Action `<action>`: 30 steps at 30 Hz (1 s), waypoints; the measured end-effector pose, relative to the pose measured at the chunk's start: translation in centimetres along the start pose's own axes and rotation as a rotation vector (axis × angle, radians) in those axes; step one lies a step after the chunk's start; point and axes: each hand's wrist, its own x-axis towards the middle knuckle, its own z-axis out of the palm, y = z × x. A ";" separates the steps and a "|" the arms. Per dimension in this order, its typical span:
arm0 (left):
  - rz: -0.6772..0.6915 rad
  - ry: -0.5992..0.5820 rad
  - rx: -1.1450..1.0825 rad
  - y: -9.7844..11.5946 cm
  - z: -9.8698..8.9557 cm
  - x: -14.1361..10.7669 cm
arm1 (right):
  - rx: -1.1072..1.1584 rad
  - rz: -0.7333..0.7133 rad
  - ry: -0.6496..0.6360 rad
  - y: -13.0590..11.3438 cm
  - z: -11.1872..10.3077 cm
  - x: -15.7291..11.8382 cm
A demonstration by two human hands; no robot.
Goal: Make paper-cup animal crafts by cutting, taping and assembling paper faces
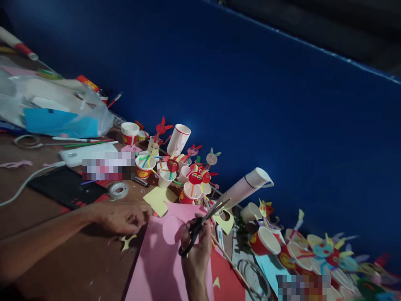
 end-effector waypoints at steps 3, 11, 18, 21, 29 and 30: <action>-0.130 0.020 -0.130 0.4 0.9 0.6 | 0.046 0.028 -0.020 0.0 0.5 -0.2; -0.269 0.167 -0.821 2.6 5.5 2.2 | 0.026 0.017 0.002 0.3 1.8 -1.4; -0.344 0.262 -0.929 2.8 6.9 3.2 | 0.050 0.008 -0.009 -0.5 2.3 -1.9; -0.367 0.233 -0.839 2.5 6.3 3.9 | 0.069 0.050 -0.024 -0.6 2.0 -1.7; -0.537 0.303 -0.739 4.4 5.0 4.7 | 0.194 0.166 -0.094 1.3 1.4 -0.9; -0.509 0.309 -0.754 4.3 5.0 4.9 | 0.200 0.174 -0.095 1.4 1.3 -0.8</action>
